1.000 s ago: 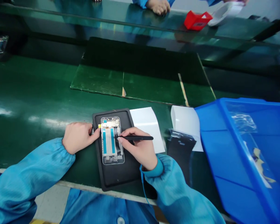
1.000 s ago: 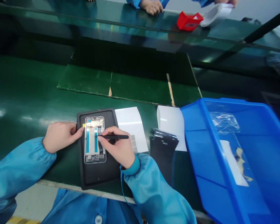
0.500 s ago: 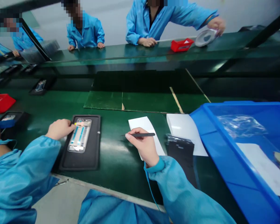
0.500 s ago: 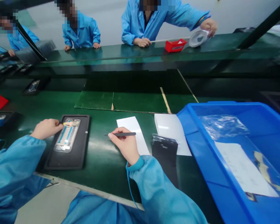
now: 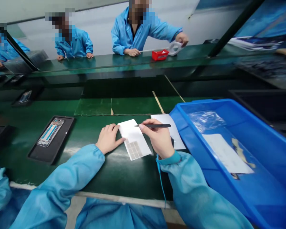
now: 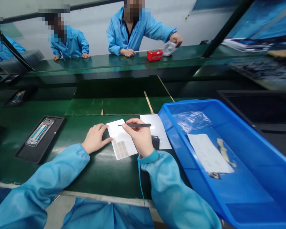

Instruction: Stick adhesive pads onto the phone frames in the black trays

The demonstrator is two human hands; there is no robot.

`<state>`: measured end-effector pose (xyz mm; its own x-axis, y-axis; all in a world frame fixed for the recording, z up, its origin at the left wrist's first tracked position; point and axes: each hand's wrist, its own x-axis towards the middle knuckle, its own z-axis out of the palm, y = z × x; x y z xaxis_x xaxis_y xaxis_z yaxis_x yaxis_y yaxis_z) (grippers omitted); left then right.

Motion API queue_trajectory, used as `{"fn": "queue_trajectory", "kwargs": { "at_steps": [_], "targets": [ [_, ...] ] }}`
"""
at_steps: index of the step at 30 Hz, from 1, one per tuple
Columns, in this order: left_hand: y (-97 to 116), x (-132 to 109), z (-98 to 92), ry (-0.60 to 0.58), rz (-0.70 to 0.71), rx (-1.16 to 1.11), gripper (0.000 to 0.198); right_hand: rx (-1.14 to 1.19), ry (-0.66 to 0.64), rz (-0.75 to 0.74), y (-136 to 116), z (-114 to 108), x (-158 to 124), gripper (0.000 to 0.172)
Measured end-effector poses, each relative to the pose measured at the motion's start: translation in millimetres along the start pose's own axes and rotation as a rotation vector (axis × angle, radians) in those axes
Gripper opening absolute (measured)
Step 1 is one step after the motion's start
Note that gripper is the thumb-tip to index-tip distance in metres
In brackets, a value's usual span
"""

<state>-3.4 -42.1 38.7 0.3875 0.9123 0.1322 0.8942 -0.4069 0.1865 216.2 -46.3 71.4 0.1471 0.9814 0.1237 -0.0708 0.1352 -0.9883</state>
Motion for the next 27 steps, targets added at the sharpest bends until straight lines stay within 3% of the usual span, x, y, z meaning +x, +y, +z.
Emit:
{"fn": "queue_trajectory", "kwargs": {
  "at_steps": [2,6,12,19,27],
  "targets": [
    [5.9,13.8,10.8,0.009,0.057,-0.038,0.062,-0.033,-0.036,0.030,8.8,-5.6,0.1,0.028],
    [-15.4,34.8,16.5,0.035,0.117,-0.086,0.056,-0.056,-0.109,0.066,31.0,-4.7,1.7,0.030],
    [-31.3,41.4,19.5,0.001,0.186,-0.071,0.052,-0.073,-0.171,0.042,56.5,1.3,6.8,0.026],
    [-27.8,43.6,17.7,-0.048,0.185,-0.080,0.042,-0.157,-0.180,0.037,55.7,-3.1,0.8,0.023],
    [-26.5,41.6,18.0,-0.051,0.172,-0.100,0.045,-0.349,-0.190,-0.052,57.2,-3.7,-6.9,0.027]
  ]
}}
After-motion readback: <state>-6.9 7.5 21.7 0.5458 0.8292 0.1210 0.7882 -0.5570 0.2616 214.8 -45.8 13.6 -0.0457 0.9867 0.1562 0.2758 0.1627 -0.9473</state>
